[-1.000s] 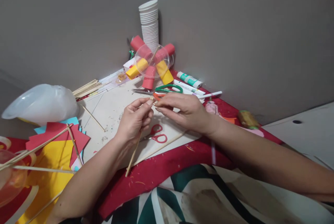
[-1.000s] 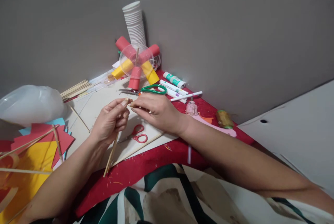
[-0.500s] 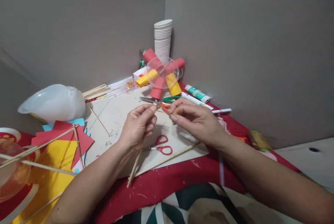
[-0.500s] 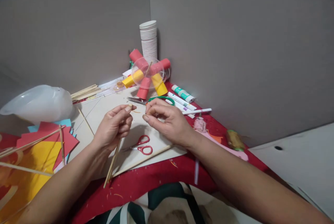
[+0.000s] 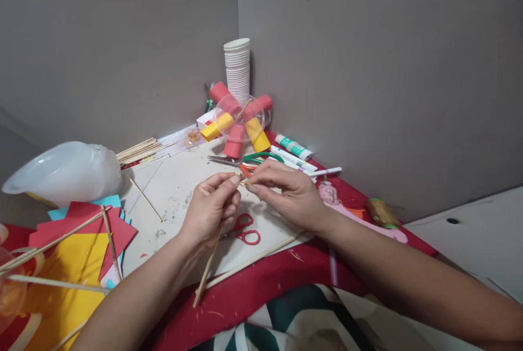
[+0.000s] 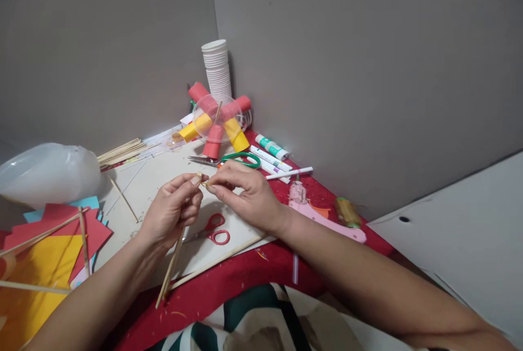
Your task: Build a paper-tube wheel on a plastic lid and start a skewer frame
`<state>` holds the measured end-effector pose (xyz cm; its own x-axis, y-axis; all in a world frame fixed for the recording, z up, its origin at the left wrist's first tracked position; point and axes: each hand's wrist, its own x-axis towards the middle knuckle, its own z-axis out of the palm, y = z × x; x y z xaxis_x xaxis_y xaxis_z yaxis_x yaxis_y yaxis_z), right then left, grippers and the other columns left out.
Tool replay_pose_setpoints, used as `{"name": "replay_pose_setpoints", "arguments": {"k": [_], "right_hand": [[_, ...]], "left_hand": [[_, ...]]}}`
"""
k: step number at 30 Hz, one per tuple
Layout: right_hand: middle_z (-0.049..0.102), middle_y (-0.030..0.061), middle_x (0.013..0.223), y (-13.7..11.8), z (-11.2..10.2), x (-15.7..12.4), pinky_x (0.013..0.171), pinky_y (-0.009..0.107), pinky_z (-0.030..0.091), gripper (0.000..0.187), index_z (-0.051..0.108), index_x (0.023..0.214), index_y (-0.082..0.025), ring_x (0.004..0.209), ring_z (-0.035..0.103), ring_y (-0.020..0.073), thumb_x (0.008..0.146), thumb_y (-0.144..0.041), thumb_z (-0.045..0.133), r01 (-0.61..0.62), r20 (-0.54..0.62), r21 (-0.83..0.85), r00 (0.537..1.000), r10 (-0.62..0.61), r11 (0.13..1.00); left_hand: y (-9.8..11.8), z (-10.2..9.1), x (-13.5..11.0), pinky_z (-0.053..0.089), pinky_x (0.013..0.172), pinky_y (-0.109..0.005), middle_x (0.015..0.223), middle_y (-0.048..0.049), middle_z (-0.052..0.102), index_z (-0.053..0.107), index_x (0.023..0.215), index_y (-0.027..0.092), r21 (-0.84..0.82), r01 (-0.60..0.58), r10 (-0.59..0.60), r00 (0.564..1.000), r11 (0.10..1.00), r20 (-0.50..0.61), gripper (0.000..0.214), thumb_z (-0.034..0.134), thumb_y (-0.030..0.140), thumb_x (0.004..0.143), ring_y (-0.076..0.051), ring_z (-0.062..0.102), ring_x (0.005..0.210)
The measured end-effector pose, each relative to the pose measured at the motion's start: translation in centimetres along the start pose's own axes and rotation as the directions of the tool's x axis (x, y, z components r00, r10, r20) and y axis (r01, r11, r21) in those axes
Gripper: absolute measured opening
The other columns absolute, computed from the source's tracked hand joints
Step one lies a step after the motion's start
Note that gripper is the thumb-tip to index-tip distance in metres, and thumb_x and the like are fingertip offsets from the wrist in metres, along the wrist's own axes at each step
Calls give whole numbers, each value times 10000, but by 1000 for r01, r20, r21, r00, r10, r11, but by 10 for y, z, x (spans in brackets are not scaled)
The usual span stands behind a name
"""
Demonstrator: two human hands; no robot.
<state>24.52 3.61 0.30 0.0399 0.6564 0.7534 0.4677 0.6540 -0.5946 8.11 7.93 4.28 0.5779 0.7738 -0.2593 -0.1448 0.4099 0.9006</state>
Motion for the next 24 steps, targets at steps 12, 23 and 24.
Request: {"name": "replay_pose_setpoints", "arguments": {"k": [12,23,24], "right_hand": [[521,-41,602,1,-3,7,360,177,404,238,561,692,-147,454,477,69,723,-301,739,-772,543,614,564,622,165],[524,-38,517,4,-13,10,444,175,361,312,624,693,-123,450,433,49,763,-409,728,-768,471,371,640,607,522],[526,-35,525,3,-13,10,459,186,363,312,630,692,-127,471,445,59,781,-413,718,-722,413,327,690,595,610]], "left_hand": [[-5,2,-3,175,342,-133,529,61,562,565,897,186,108,-37,29,996,993,80,231,707,357,834,-7,242,335],[-6,1,-3,217,353,-144,520,35,586,621,892,153,388,-13,-64,980,921,186,280,703,410,820,-10,310,333],[-6,1,-3,218,354,-145,514,36,582,623,893,154,390,-14,-58,983,921,172,284,709,412,812,-12,310,333]]}}
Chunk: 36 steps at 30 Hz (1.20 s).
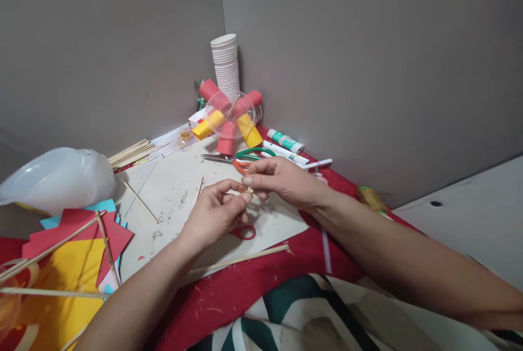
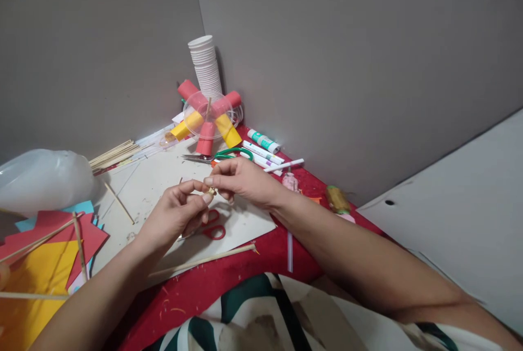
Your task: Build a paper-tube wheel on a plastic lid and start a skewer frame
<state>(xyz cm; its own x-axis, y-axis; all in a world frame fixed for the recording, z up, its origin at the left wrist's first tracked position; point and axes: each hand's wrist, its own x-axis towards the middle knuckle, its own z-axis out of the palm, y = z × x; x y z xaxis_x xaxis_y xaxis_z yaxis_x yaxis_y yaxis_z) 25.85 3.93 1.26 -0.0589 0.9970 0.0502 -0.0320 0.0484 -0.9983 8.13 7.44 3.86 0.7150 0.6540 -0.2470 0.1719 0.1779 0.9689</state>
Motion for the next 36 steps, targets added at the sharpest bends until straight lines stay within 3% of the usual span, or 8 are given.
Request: {"name": "replay_pose_setpoints", "arguments": {"k": [3,6,10,14,20,27,33,36], "right_hand": [[575,-6,614,-1,3,-4,527,227,393,240,642,684,-147,568,493,93,836,-327,686,288,-120,-321,933,-340,902],[638,26,705,1,5,-6,636,264,469,173,667,729,-167,686,569,127,893,-211,638,552,-17,-556,740,-673,621],[687,51,819,4,3,-7,666,255,533,117,725,893,-192,753,642,133,923,-177,612,664,126,-647,577,-807,374],[698,63,831,3,-1,-9,655,243,541,128,733,934,-190,744,654,134,919,-162,610,660,187,-711,511,-839,244],[698,62,815,3,1,-10,660,261,548,95,714,925,-191,742,655,144,891,-141,640,654,148,-719,476,-867,236],[665,31,719,3,7,-10,623,281,501,86,665,825,-207,692,615,148,901,-185,633,637,79,-687,542,-836,348],[619,17,714,5,8,-5,620,246,457,180,623,744,-171,669,566,119,900,-261,630,521,46,-490,816,-576,699],[608,14,712,1,5,-5,609,225,436,202,613,733,-154,666,544,107,895,-275,603,446,131,-400,892,-432,801]], "left_hand": [[0,0,1,215,343,-149,499,39,577,604,901,169,-7,1,-1,998,1000,-59,304,726,423,789,-25,313,325],[-1,0,1,217,330,-154,508,35,594,597,945,179,-3,-28,28,995,1000,-93,340,735,443,781,-37,324,314],[-1,1,1,236,335,-147,535,36,615,597,1015,193,-41,-76,71,990,996,-121,388,750,456,774,-33,327,317],[0,3,0,235,345,-137,550,39,618,595,1010,196,-111,-91,78,991,990,-111,357,760,407,775,-19,314,321],[1,6,-3,222,348,-142,556,25,617,604,899,155,-162,-93,74,990,982,-122,335,782,396,749,-10,323,334],[1,3,-1,190,337,-154,552,46,594,597,888,166,-179,-95,73,989,979,-126,366,798,423,723,-15,313,319],[3,-2,-1,190,353,-136,564,58,573,576,946,177,-271,-80,52,993,959,-109,309,773,316,753,-11,298,349],[5,-2,-2,189,350,-131,556,59,559,581,915,175,-310,-49,21,996,950,-92,264,759,275,747,-10,293,354]]}}
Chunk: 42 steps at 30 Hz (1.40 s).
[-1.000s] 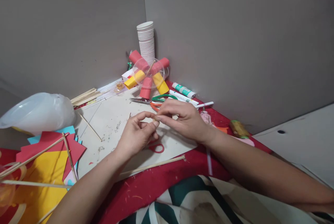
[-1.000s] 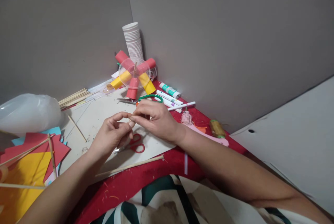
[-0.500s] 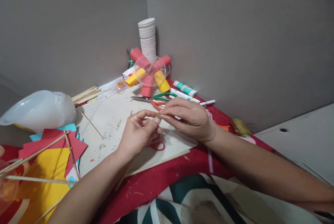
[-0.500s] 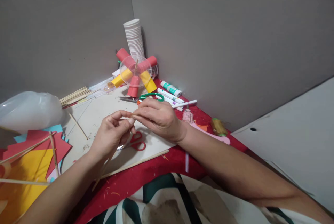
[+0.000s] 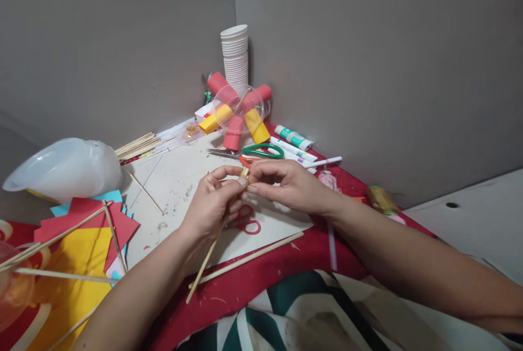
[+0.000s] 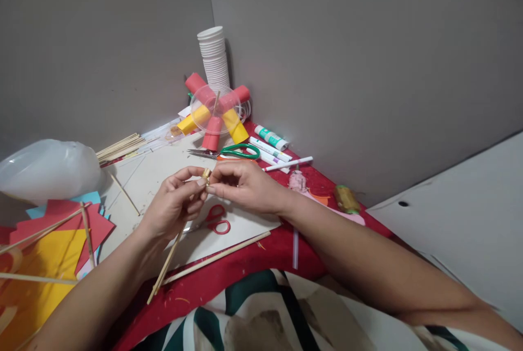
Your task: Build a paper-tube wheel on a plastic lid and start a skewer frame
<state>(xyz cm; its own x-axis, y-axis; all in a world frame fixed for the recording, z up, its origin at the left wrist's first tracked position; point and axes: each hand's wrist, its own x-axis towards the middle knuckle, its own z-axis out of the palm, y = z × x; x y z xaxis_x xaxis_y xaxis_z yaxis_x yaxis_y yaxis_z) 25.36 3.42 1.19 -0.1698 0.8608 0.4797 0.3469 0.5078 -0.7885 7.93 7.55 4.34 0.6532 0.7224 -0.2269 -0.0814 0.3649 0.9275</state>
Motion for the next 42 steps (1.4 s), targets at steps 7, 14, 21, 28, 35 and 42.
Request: {"name": "replay_pose_setpoints", "arguments": {"k": [7,14,21,28,35,42], "right_hand": [[544,-20,617,-4,-6,1,513,214,383,166,575,723,-155,541,482,86,790,-290,645,-327,152,223,942,298,918],[453,-56,524,10,-2,7,359,163,234,170,468,647,-168,394,316,42,666,-221,628,-626,503,735,761,411,260],[456,-55,498,8,-6,7,347,160,241,113,479,628,-162,363,275,30,635,-181,590,-679,539,716,686,488,163],[472,-45,480,-1,-2,6,411,196,294,152,542,629,-158,412,394,62,701,-258,631,-535,193,551,828,527,640],[574,-1,697,0,5,-1,598,233,408,158,599,739,-155,649,511,107,861,-254,614,-143,-201,13,969,143,990],[641,54,759,8,8,-7,648,269,464,114,585,849,-164,720,582,159,952,-179,538,321,-47,-581,904,-424,748]], "left_hand": [[2,3,-2,189,332,-134,528,60,563,588,851,179,31,-53,54,998,998,-37,209,725,333,815,-13,287,330],[0,5,-6,198,341,-149,545,50,602,581,871,183,171,-107,109,994,979,-1,203,701,345,844,-16,296,333],[-8,0,-11,386,533,-196,657,20,585,597,831,164,702,-334,320,934,629,159,205,594,350,918,-71,494,559],[-10,-6,-7,333,541,-197,604,49,524,611,859,166,896,-343,395,893,282,217,124,535,240,922,-65,422,522],[-9,-13,3,349,558,-201,583,57,541,666,1029,183,893,-321,427,888,315,169,174,551,228,907,-78,448,507],[-14,-13,1,351,565,-213,581,60,532,611,967,190,889,-333,447,878,314,171,109,534,179,891,-83,442,506]]}}
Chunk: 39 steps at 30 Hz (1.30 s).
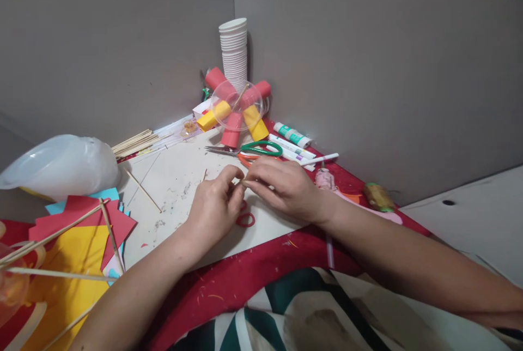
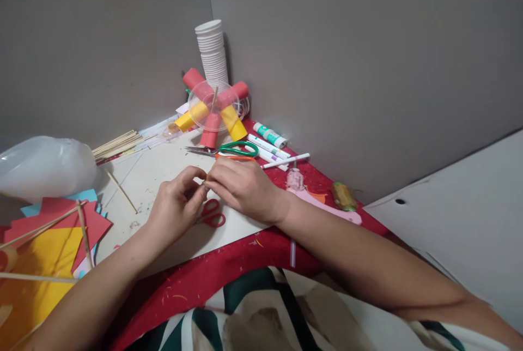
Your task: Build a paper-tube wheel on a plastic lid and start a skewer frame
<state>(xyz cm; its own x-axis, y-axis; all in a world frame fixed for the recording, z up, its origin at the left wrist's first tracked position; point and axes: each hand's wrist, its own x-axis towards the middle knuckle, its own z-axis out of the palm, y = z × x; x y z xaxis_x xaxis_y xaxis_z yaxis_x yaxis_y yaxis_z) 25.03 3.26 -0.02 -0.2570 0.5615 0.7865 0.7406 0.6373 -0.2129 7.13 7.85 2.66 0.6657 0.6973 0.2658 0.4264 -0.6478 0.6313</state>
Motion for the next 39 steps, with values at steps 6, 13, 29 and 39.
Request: {"name": "replay_pose_setpoints", "arguments": {"k": [6,13,29,39], "right_hand": [[632,46,768,3,-4,3,640,258,477,81,559,879,-171,715,582,150,959,-172,543,-1,-30,-12,1000,1,1000],[609,28,780,8,-5,2,650,252,474,91,537,870,-187,718,563,132,959,-169,539,-33,5,91,999,33,995],[619,13,711,1,-8,5,599,253,449,114,596,816,-199,635,548,121,923,-227,570,-145,-76,237,983,168,961],[585,0,749,-3,-4,10,572,232,426,270,684,1034,-146,638,513,100,839,-333,684,-542,146,611,793,591,577]], "left_hand": [[0,-3,3,395,580,-227,638,22,613,574,909,195,-243,77,-77,997,967,10,103,573,297,910,-105,542,574],[8,-12,12,284,387,-171,555,55,569,573,884,169,-586,280,-220,960,761,174,194,653,344,862,-34,352,384],[6,-20,20,204,318,-116,523,54,575,586,860,177,-773,507,-250,862,381,442,301,791,349,722,-9,292,326],[0,-16,22,229,316,-122,550,37,572,629,855,144,-788,552,-206,833,273,513,292,736,404,780,-9,299,342]]}}
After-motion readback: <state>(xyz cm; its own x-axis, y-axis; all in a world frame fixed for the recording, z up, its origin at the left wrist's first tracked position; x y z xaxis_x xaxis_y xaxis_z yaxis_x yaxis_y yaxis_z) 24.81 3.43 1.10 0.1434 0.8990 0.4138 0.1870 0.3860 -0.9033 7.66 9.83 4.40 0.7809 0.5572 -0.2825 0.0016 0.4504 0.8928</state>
